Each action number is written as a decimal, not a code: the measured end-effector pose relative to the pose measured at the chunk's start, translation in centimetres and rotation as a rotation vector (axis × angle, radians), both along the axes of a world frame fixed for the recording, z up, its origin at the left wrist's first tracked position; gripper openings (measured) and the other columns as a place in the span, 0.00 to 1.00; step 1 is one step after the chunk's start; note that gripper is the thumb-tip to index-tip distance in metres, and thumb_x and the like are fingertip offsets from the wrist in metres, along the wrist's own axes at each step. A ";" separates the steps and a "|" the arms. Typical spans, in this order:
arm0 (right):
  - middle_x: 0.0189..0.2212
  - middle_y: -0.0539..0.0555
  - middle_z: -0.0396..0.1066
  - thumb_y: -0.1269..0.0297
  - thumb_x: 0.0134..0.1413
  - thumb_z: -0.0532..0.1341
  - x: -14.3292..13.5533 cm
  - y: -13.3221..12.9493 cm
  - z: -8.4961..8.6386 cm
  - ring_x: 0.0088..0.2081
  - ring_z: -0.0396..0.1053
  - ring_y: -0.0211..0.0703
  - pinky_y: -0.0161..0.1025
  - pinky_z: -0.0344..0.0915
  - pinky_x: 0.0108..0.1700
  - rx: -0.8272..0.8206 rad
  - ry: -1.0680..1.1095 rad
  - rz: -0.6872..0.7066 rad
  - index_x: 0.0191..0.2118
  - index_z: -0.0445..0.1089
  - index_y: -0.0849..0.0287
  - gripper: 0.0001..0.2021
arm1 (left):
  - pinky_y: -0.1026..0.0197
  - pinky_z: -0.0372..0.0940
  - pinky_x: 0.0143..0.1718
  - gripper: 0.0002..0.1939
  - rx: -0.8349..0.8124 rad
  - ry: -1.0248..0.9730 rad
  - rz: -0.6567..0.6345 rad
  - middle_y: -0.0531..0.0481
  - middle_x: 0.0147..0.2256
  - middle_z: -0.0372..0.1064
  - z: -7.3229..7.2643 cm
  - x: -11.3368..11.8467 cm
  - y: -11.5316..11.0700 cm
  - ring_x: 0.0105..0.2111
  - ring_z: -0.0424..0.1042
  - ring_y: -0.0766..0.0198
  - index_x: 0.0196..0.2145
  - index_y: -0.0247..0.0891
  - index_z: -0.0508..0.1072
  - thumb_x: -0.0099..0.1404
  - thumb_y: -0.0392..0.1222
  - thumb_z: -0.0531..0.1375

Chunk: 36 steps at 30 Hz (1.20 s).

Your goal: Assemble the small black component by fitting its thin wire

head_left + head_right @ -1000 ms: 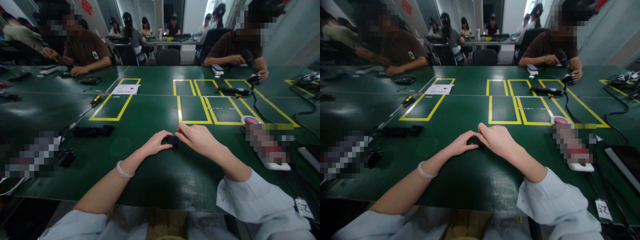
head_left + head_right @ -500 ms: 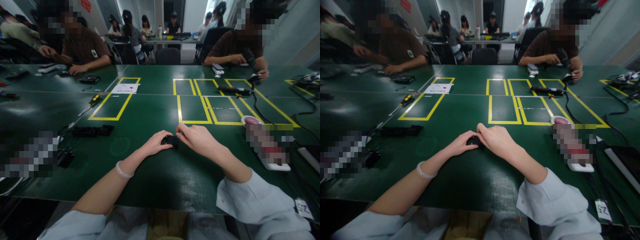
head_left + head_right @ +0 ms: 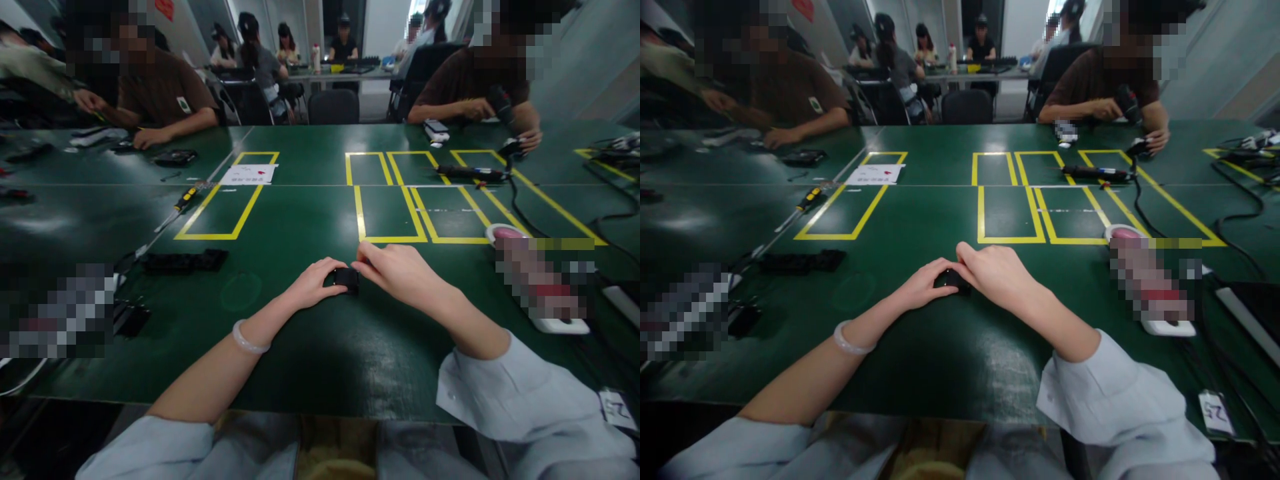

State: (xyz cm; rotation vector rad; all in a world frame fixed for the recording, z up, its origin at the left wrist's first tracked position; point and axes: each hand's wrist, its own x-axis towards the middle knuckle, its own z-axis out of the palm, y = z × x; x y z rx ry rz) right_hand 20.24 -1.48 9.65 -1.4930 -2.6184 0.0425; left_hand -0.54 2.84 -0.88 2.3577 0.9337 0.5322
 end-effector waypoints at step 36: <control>0.26 0.53 0.73 0.56 0.66 0.43 -0.3 -0.6 0.1 0.28 0.69 0.41 0.37 0.45 0.28 0.064 -0.072 0.019 0.37 0.64 0.58 0.17 | 0.55 0.61 0.48 0.19 -0.002 -0.027 0.023 0.48 0.44 0.67 0.1 0.0 -0.3 0.45 0.67 0.55 0.49 0.42 0.68 0.62 0.51 0.60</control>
